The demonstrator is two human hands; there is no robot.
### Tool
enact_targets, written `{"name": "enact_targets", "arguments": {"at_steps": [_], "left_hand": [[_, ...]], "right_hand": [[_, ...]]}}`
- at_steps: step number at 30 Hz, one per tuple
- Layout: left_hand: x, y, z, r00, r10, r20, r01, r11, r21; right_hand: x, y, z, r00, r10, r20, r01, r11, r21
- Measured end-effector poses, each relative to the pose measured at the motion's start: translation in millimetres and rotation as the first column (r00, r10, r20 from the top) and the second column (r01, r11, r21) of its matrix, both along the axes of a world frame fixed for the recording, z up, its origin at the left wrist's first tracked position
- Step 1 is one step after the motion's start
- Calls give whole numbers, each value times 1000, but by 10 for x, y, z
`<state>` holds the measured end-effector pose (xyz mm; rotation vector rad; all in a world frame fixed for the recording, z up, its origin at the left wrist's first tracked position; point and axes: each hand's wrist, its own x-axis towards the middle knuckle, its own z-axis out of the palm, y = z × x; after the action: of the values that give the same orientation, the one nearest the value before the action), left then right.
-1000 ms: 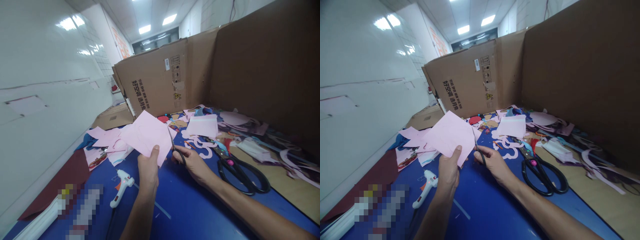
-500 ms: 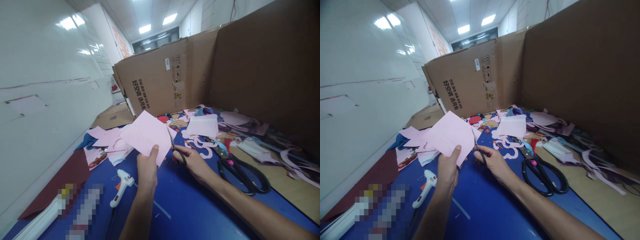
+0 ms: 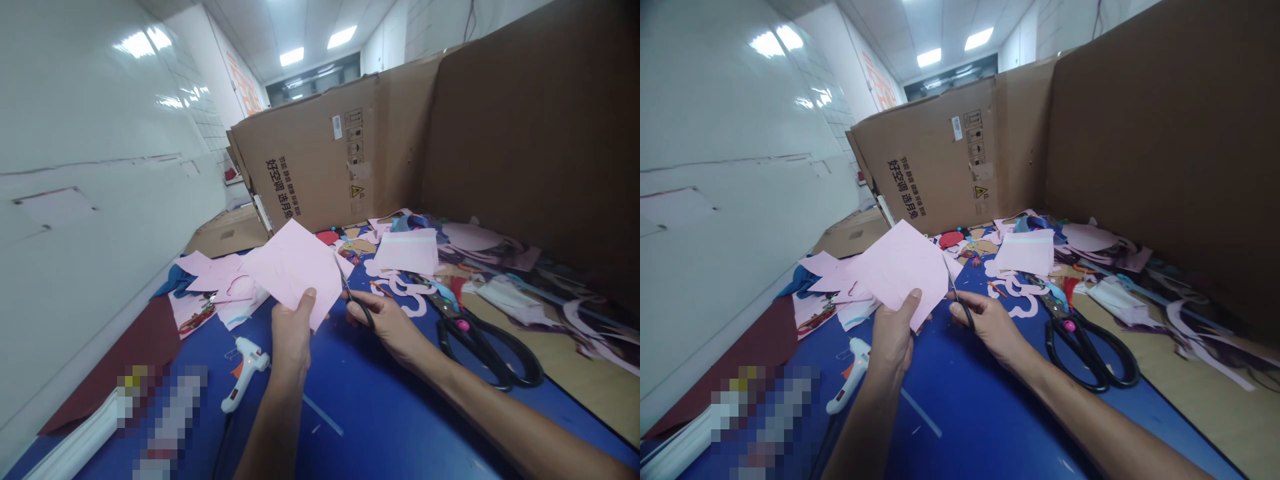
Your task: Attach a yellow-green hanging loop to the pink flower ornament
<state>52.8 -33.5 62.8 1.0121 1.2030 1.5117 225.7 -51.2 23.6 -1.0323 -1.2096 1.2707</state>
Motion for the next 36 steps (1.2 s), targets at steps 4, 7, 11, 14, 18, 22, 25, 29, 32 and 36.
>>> {"name": "enact_targets", "arguments": {"at_steps": [4, 7, 11, 14, 18, 22, 25, 29, 32, 36], "left_hand": [[-16, 4, 39, 1000, -13, 3, 13, 1000, -1], [-23, 6, 50, 1000, -19, 10, 19, 1000, -3], [-35, 14, 24, 1000, -27, 5, 27, 1000, 7], [-46, 22, -2, 1000, -31, 0, 31, 999, 14], [-53, 25, -6, 1000, -29, 5, 29, 1000, 11], [-49, 15, 16, 1000, -27, -2, 27, 1000, 9], [-47, 5, 33, 999, -35, -15, 35, 999, 9], [-52, 0, 45, 999, -35, -21, 35, 999, 8], [-66, 4, 48, 999, -39, -37, 39, 999, -5], [-95, 6, 52, 997, -40, -67, 41, 999, 3]], "right_hand": [[2, 2, -23, 1000, 8, -14, -8, 1000, -5], [2, 14, -49, 999, 21, -35, -21, 1000, -10], [8, 31, -68, 999, 25, -48, -25, 1000, -5], [12, 30, -54, 999, 19, -31, -19, 1000, -9], [13, 22, -27, 1000, 8, -7, -8, 1000, -4], [16, 16, -12, 1000, 3, -7, -3, 1000, -14], [20, 14, -11, 1000, 9, -7, -9, 1000, -11], [20, 19, -27, 1000, 10, -3, -11, 1000, -9], [18, 25, -38, 1000, 6, 0, -6, 1000, -14], [23, 27, -34, 1000, 8, 8, -8, 1000, -20]]}}
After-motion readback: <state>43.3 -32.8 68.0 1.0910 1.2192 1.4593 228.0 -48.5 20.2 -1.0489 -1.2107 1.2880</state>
